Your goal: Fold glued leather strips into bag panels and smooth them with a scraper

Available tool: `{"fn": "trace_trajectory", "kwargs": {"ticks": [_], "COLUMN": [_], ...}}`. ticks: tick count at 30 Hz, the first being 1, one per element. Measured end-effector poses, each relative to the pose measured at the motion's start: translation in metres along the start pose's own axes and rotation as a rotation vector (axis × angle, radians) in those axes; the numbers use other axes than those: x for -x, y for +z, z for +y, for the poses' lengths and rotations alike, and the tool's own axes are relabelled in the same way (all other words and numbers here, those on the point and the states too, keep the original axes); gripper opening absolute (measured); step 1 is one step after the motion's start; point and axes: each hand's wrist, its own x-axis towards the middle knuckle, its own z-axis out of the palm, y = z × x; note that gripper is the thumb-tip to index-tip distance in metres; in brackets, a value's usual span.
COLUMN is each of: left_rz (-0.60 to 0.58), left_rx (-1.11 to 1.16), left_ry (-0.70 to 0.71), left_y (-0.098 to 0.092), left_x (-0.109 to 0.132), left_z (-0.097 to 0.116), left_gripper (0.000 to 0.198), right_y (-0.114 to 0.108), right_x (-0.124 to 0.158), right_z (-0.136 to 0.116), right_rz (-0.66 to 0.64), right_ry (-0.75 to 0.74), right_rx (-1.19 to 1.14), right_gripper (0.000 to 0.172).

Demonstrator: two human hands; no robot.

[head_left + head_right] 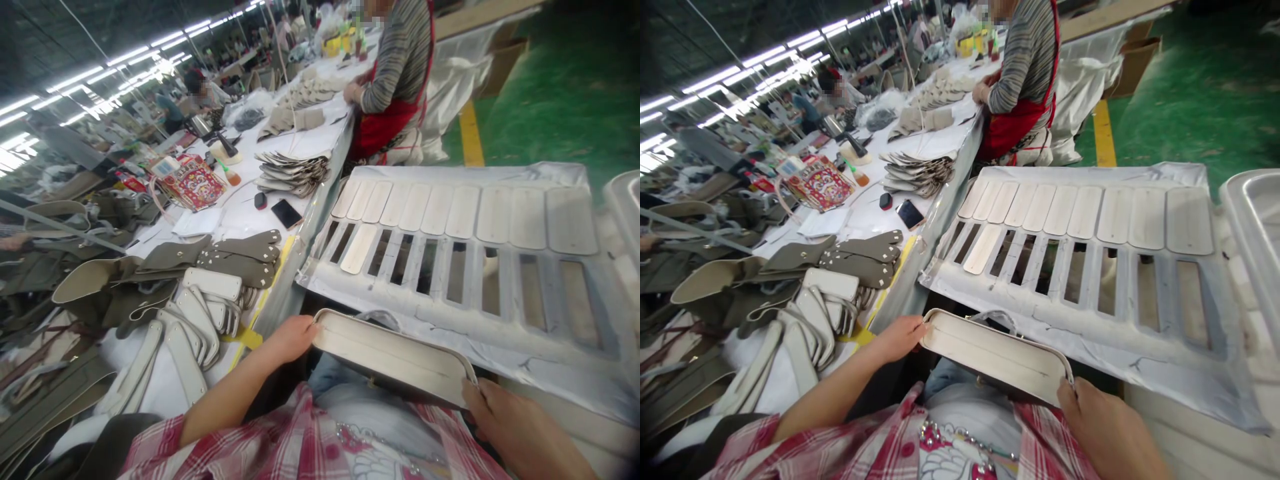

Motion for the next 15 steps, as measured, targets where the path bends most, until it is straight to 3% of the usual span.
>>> {"fn": "trace_trajectory", "kwargs": {"ticks": [2,4,8,12,15], "left_rz": [-0.005,-0.015,-0.034,-0.037,-0.021], "left_rx": [-0.026,-0.025,-0.02,0.002,0.175], "left_ry": [0.011,0.015,0.047,0.118,0.152], "left_y": [0.0,0.001,0.002,0.006,0.009], "left_x": [-0.004,-0.008,-0.012,-0.01,-0.009], "left_z": [0.003,0.004,0.001,-0.008,-0.016], "left_gripper": [0.033,0.031,0.028,0.028,0.031], "right_y": [-0.009,-0.013,-0.01,-0.009,-0.009], "right_x": [0.0,-0.001,-0.002,-0.001,-0.001], "right_z": [-0.006,-0.009,-0.009,-0.008,-0.009], "right_rz": [-0.194,-0.274,-0.318,-0.329,-0.312], "right_ry": [0.007,0.039,0.122,0.111,0.085], "right_rx": [0.079,0.079,-0.045,-0.019,0.033], "right_gripper": [0.024,0.026,0.031,0.032,0.03]}}
